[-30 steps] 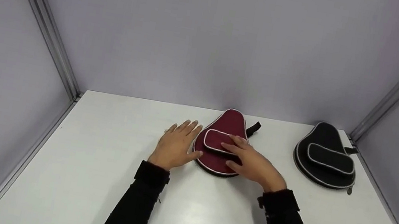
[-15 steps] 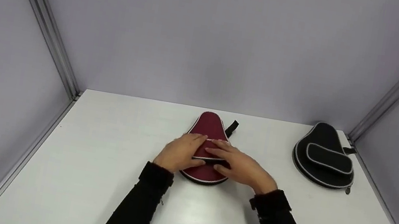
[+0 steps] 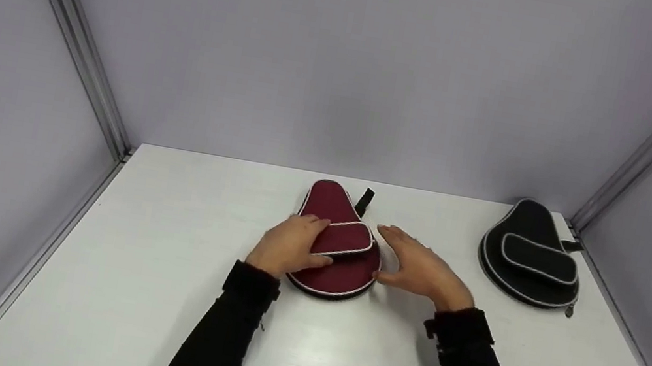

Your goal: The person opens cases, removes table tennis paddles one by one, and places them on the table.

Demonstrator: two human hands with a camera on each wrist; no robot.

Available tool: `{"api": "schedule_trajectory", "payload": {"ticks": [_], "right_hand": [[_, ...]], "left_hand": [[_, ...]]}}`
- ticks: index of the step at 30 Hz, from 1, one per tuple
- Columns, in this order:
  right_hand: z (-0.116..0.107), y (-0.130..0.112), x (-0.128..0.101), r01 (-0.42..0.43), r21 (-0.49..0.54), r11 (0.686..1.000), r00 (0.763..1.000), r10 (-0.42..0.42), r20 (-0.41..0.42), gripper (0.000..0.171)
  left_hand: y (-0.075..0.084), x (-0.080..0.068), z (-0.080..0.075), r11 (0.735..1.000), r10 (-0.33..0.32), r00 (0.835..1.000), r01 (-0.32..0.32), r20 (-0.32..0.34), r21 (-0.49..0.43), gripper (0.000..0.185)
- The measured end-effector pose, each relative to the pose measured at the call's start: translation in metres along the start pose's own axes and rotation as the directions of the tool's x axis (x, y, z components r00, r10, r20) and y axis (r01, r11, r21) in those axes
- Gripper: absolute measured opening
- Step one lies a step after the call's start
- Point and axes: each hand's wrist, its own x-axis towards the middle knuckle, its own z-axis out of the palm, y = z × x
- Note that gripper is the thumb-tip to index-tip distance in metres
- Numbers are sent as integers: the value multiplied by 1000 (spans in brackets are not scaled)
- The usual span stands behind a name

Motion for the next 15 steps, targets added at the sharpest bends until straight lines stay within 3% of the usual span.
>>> {"api": "schedule_trajectory", "payload": {"ticks": [3,10,15], "right_hand": [[0,2,0,-20,-24,1000,1000,21,14,78],[10,-3,8,-19,-182,983,1000,21,6,8],[18,-5,12,-49,-209,977,999,44,-28,22]], "left_hand": [[-1,-1,-2,1000,-11,1000,11,1,4,79],[-1,-4,-4,1000,-19,1000,19,-12,6,76],[-2,-3,-4,999,-33,999,34,-19,6,74]]}}
